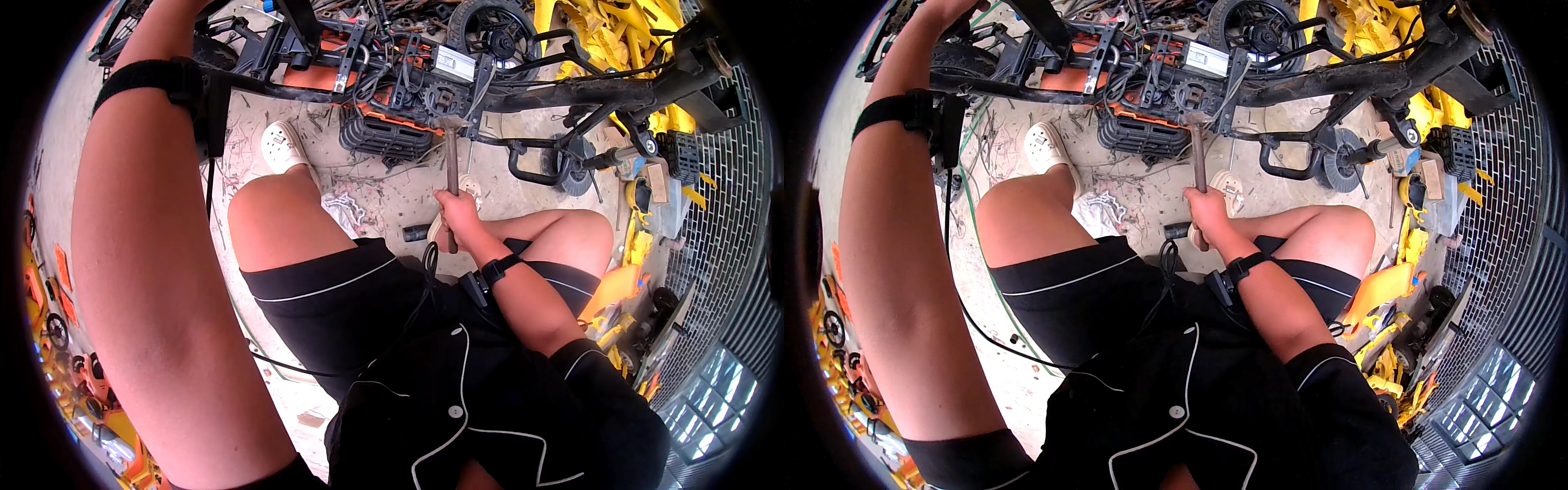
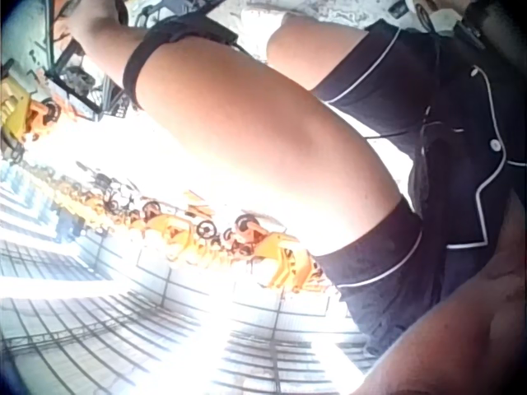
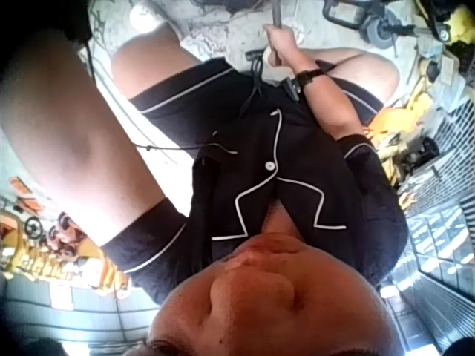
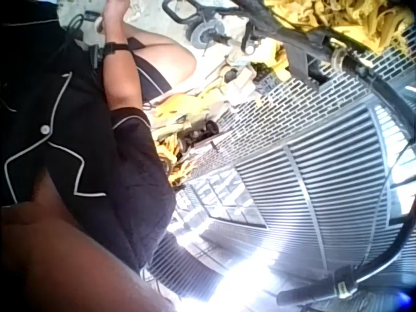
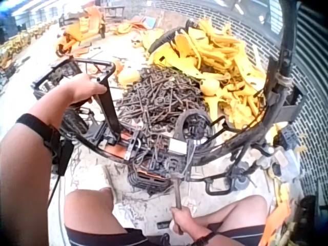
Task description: The person strikes the steering assembly of a scooter frame with a hammer and manipulates electrical wires near the handlebars.
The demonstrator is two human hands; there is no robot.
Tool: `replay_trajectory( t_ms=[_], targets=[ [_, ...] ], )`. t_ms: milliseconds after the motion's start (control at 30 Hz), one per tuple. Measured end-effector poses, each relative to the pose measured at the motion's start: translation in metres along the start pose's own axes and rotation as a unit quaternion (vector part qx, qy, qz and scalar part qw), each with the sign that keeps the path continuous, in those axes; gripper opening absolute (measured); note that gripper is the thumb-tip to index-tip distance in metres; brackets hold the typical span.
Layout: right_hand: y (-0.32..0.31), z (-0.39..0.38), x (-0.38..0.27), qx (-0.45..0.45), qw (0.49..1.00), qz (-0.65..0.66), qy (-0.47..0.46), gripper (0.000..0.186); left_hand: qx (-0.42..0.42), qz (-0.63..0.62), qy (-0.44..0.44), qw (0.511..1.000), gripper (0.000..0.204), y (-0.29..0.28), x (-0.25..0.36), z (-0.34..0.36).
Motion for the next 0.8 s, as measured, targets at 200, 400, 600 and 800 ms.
replay_trajectory(
  t_ms=[200,400,600,800],
  targets=[
    [0.000,-0.002,0.001,0.006,0.999,-0.020,0.025,0.020,-0.021,-0.004,0.015,1.000,0.047,-0.002,0.007,-0.008],
    [0.002,-0.004,-0.004,0.002,1.000,-0.010,-0.001,0.019,0.008,0.004,0.000,1.000,0.048,-0.001,-0.001,0.000],
    [0.003,-0.027,-0.061,0.016,0.995,0.013,-0.097,0.026,-0.005,-0.038,0.008,0.999,0.045,0.006,-0.003,0.004],
    [-0.010,-0.007,-0.026,0.015,0.989,-0.046,-0.137,0.027,-0.010,-0.066,0.007,0.998,0.040,0.013,-0.012,0.023]
  ],
)
Point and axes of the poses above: each hand's wrist, its own z-axis towards the middle knuckle, its own y-axis out of the palm, x = y × z, the point moved 6 cm from there along z, towards the middle knuckle, and after that the axes turned 3 degrees about -y, right-handed, at the moved point
